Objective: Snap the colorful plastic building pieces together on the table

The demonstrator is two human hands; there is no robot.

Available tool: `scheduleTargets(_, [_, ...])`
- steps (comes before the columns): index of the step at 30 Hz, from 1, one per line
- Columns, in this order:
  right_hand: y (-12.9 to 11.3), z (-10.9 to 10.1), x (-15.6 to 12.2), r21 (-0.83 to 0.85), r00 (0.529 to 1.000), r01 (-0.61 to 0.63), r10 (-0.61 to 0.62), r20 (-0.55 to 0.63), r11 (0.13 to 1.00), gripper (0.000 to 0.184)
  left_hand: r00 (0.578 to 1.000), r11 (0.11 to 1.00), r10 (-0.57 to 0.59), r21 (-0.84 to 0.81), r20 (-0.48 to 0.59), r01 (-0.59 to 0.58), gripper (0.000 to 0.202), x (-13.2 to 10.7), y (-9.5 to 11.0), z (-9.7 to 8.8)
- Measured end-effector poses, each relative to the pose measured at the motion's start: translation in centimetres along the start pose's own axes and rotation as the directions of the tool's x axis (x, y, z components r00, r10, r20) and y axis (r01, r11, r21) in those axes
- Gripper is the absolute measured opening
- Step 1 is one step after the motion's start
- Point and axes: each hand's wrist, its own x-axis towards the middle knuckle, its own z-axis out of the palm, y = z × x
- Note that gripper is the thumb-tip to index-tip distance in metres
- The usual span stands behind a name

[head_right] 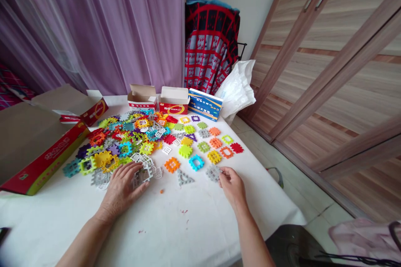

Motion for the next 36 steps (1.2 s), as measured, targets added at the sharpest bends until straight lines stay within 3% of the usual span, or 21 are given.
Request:
scheduleTargets(5, [-1.6, 0.6, 1.4, 0.071, 0.998, 0.063, -0.063, 0.000, 0.995, 0.048, 1.000, 0.999, 0.024, 0.029, -0.020, -0.024, 0.049, 0.0, 0.1, -0.1])
scheduleTargets(9, [-5.2, 2.5, 6.5, 0.146, 0.997, 0.069, -0.066, -0.030, 0.987, 0.040, 1.000, 0.999, 0.021, 0.034, -0.021, -0.020, 0.049, -0.1, -0.1, 0.1])
scheduleTargets(12, [-7.2, 4.9, 11.0, 0.103, 1.000, 0.000, 0.002, -0.023, 0.995, 0.026, 1.000, 0.999, 0.011, 0.032, -0.016, -0.011, 0.050, -0.2, -0.3, 0.4])
scheduleTargets(16, [-7.6, 8.0, 15.0, -0.002, 0.999, -0.044, 0.044, -0.002, 0.999, 0.013, 1.000, 0.999, -0.002, 0.038, 0.003, 0.002, 0.050, -0.4, -0.6, 0.6])
scheduleTargets(20, [-6.8, 9.8, 16.6, -0.166, 0.998, -0.051, 0.054, 0.013, 0.985, 0.013, 1.000, 0.999, 0.009, 0.044, 0.002, -0.009, 0.049, -0.4, -0.7, 0.5])
scheduleTargets(23, [-6.6, 9.6, 16.8, -0.323, 0.998, -0.038, 0.051, 0.030, 0.946, 0.017, 1.000, 0.999, 0.011, 0.030, -0.003, -0.011, 0.049, -0.3, -0.8, 0.5])
scheduleTargets(30, [-8.6, 8.2, 14.9, -0.653, 0.988, 0.147, -0.136, 0.067, 0.743, 0.023, 1.000, 1.000, 0.005, 0.017, -0.013, -0.005, 0.050, -0.4, -0.8, 0.5])
scheduleTargets(34, [-9.3, 9.3, 13.9, -0.843, 0.922, 0.371, -0.261, 0.285, 0.389, 0.040, 1.000, 1.000, -0.003, 0.002, -0.010, 0.003, 0.049, -0.4, -0.5, 0.4])
scheduleTargets(36, [-9.3, 9.9, 13.9, -0.879, 0.913, 0.387, -0.251, 0.323, 0.278, 0.045, 1.000, 1.000, -0.008, -0.006, -0.007, 0.008, 0.048, -0.4, -0.5, 0.3])
